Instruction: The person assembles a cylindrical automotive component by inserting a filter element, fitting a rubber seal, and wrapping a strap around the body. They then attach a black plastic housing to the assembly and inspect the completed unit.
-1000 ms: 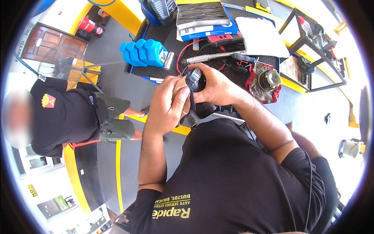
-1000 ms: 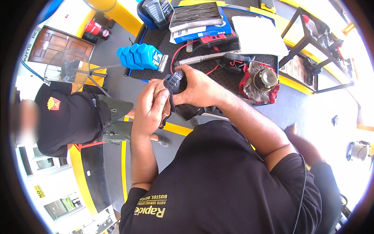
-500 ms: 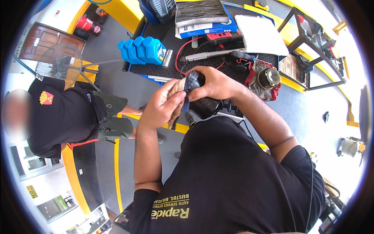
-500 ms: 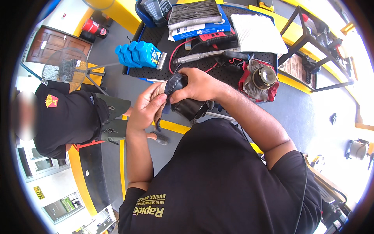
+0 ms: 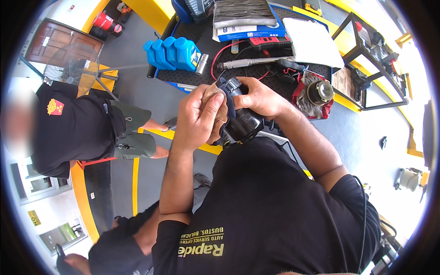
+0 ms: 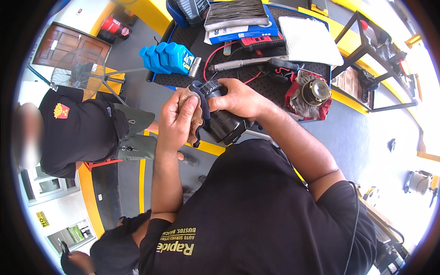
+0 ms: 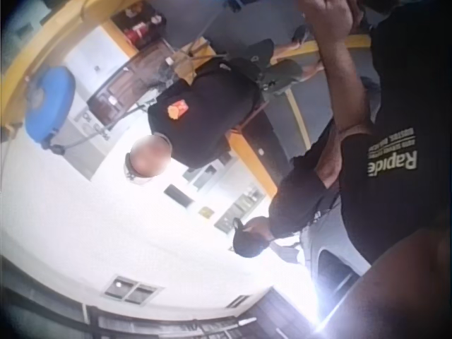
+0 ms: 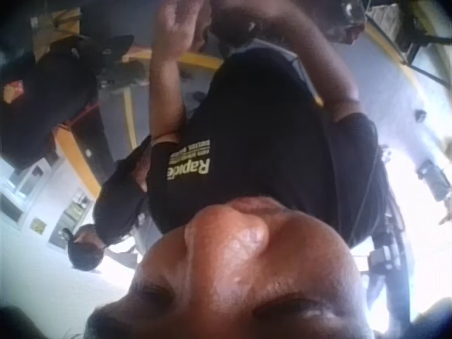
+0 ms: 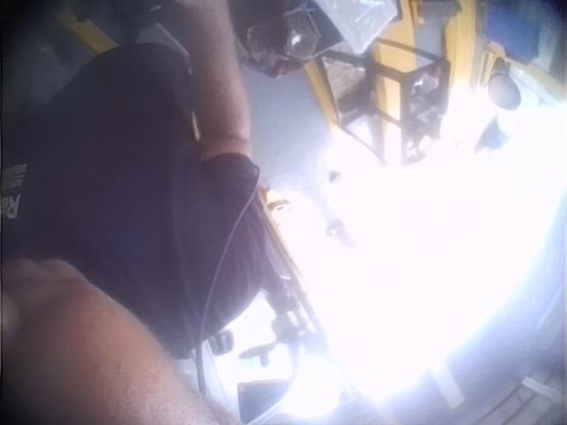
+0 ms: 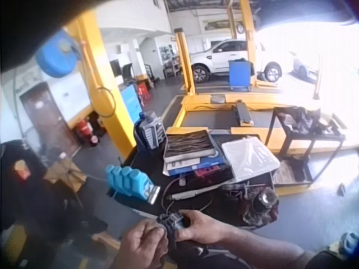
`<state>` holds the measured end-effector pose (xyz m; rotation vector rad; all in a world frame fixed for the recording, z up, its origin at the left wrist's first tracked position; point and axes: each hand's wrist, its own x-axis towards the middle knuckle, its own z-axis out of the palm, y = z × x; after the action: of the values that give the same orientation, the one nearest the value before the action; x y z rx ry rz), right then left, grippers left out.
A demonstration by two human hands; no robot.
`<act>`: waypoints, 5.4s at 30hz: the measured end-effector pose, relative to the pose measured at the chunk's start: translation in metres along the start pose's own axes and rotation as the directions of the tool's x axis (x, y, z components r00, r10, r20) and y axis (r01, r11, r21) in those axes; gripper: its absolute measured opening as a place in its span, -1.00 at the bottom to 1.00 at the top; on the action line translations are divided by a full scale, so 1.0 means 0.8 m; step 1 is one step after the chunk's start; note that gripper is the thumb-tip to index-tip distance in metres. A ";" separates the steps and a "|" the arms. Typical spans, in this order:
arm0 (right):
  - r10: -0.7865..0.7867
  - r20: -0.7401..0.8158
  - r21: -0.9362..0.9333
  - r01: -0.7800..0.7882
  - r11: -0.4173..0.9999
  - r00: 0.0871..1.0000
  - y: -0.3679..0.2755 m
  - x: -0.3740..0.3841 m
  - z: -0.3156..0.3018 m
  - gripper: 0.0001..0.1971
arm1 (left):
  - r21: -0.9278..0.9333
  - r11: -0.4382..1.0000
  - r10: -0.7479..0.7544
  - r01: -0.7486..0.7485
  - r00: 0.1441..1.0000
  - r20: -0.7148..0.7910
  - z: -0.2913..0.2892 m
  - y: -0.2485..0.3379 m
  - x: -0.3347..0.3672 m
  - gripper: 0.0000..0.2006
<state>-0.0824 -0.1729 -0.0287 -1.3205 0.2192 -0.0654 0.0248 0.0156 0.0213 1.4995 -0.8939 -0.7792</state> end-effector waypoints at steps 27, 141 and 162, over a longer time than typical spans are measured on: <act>0.134 0.097 0.386 -0.161 0.908 0.986 0.010 -0.014 -0.013 -0.35 | -0.032 0.996 0.091 -0.088 0.989 0.113 -0.008 -0.001 0.002 -0.74; -0.106 0.837 -0.021 0.223 0.975 0.537 0.132 0.095 0.491 -0.30 | -0.328 0.786 -0.015 -0.524 0.515 -0.857 -0.148 -0.180 -0.519 0.07; 0.249 0.869 -0.162 -0.230 0.960 0.428 0.369 0.303 1.211 -0.67 | 0.109 0.939 -0.028 -0.325 -0.389 -0.921 -0.377 -0.215 -0.919 -0.03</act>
<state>0.3219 0.7822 -0.1198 -1.1641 -0.5126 0.8912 -0.0534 0.8116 -0.1263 1.1110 0.4717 0.8429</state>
